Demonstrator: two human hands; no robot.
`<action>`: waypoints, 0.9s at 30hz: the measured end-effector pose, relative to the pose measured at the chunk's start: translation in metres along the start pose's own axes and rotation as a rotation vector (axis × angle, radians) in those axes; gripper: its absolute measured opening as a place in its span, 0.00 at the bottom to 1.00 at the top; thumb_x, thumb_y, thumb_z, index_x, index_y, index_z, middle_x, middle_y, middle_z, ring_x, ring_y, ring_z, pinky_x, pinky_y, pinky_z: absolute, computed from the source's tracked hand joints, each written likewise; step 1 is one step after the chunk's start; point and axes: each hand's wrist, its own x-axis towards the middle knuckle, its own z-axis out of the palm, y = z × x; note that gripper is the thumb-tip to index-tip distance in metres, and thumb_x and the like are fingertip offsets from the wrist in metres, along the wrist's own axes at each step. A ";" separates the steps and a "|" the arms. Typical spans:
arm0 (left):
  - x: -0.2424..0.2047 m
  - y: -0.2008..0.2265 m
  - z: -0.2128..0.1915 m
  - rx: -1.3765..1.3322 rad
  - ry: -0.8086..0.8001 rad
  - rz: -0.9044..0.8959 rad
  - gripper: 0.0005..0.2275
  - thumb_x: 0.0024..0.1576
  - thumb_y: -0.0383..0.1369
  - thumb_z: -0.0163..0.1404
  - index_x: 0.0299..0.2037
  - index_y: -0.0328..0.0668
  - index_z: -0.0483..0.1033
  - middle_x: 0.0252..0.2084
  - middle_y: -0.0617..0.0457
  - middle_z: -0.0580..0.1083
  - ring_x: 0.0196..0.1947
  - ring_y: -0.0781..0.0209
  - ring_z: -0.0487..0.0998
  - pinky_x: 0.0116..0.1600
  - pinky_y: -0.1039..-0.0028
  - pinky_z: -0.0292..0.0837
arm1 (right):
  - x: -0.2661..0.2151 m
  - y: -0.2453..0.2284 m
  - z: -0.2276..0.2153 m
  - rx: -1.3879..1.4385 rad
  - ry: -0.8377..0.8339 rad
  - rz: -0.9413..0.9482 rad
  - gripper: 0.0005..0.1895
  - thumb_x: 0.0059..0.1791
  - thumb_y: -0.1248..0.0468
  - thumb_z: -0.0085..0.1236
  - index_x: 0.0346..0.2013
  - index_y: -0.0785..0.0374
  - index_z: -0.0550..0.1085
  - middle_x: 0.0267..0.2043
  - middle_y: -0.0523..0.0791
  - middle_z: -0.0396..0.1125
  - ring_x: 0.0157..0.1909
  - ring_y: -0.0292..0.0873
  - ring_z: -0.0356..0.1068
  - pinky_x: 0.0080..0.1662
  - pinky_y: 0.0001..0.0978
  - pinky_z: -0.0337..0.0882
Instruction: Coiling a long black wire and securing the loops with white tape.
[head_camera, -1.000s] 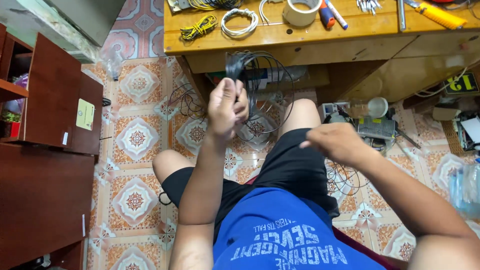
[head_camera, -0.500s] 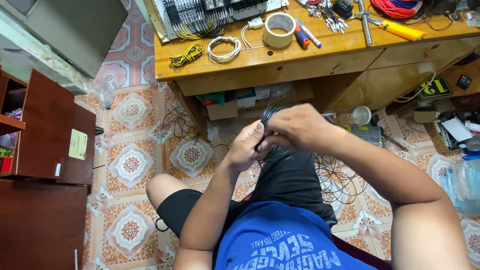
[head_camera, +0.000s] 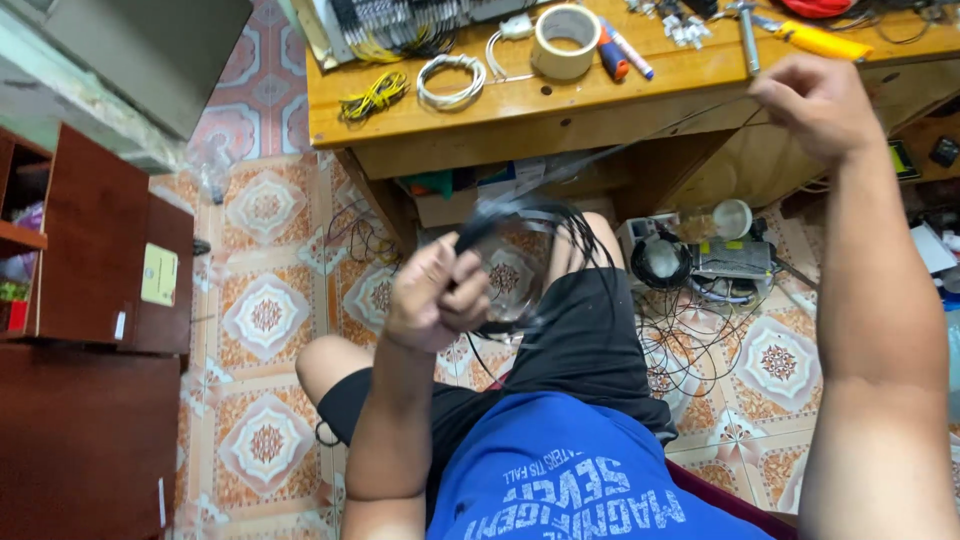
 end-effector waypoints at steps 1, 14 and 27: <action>-0.002 0.006 -0.002 -0.033 0.032 0.028 0.14 0.68 0.44 0.39 0.33 0.46 0.60 0.19 0.62 0.52 0.14 0.72 0.45 0.19 0.78 0.39 | -0.009 0.020 -0.003 -0.030 0.041 0.048 0.07 0.65 0.61 0.59 0.47 0.62 0.74 0.35 0.42 0.65 0.34 0.35 0.60 0.38 0.27 0.62; 0.040 0.004 -0.039 0.366 0.294 0.414 0.15 0.71 0.46 0.33 0.36 0.49 0.57 0.18 0.65 0.49 0.12 0.77 0.46 0.15 0.85 0.45 | -0.112 -0.058 0.177 -0.724 -0.493 0.174 0.08 0.53 0.59 0.54 0.37 0.49 0.81 0.32 0.43 0.77 0.41 0.48 0.79 0.50 0.42 0.76; 0.038 -0.058 -0.024 1.054 0.241 0.167 0.17 0.71 0.42 0.32 0.42 0.40 0.72 0.22 0.48 0.75 0.22 0.60 0.75 0.31 0.71 0.74 | -0.066 -0.180 0.192 -0.645 -0.119 -0.903 0.14 0.57 0.50 0.48 0.29 0.49 0.65 0.26 0.36 0.58 0.29 0.42 0.67 0.30 0.36 0.66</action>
